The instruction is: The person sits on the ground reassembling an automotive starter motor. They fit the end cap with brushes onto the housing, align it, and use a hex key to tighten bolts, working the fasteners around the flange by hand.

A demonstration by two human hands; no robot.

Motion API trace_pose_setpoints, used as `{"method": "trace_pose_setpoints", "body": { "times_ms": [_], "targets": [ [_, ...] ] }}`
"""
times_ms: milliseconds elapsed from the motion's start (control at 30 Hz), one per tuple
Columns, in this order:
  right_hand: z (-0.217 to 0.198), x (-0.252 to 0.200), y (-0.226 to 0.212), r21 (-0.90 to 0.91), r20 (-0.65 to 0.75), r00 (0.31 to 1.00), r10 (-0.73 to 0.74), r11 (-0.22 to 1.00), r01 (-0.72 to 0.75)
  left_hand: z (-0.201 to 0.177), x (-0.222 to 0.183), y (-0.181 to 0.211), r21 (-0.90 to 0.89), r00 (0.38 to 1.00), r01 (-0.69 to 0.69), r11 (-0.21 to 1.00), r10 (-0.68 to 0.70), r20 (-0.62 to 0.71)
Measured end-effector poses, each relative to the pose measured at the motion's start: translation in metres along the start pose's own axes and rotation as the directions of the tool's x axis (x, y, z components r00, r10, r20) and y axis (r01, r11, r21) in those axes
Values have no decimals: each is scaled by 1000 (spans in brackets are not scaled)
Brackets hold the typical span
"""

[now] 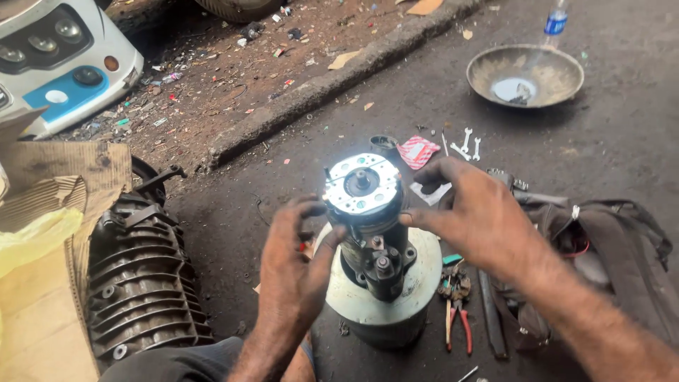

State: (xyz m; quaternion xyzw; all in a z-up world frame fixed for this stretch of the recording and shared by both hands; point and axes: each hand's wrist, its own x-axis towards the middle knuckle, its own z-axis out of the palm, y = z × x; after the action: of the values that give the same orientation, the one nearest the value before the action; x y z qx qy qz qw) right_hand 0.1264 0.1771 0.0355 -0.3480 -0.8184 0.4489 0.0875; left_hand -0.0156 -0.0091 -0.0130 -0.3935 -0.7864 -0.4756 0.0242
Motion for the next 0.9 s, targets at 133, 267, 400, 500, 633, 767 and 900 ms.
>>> {"method": "trace_pose_setpoints", "body": {
  "times_ms": [133, 267, 400, 500, 633, 767, 900],
  "targets": [
    [11, 4, 16, -324, -189, 830, -525, 831, 452, 8, -3, -11, -17, 997, 33, 999, -32, 71],
    [16, 5, 21, -378, -168, 722, -671, 721, 581, 5, -6, -6, -72, 999, -25, 997, 27, 27],
    [14, 6, 19, -431, -122, 763, -634, 727, 535, 9, -12, -12, -178, 998, 3, 984, 8, 58],
    [9, 5, 13, -438, -111, 769, -629, 726, 531, 10, -15, -13, -128, 976, 40, 991, -12, 216],
    [-4, 16, 39, -269, -92, 886, -455, 868, 418, 18, -14, -7, -237, 966, 139, 961, -80, 245],
    [-2, 24, 66, 302, 22, 942, -335, 900, 313, 40, -22, -42, 18, 982, -85, 996, 80, 172],
    [-9, 26, 76, 260, -35, 998, -48, 964, 56, 33, -15, -27, 104, 974, -117, 988, 94, 208]
  ]
}}
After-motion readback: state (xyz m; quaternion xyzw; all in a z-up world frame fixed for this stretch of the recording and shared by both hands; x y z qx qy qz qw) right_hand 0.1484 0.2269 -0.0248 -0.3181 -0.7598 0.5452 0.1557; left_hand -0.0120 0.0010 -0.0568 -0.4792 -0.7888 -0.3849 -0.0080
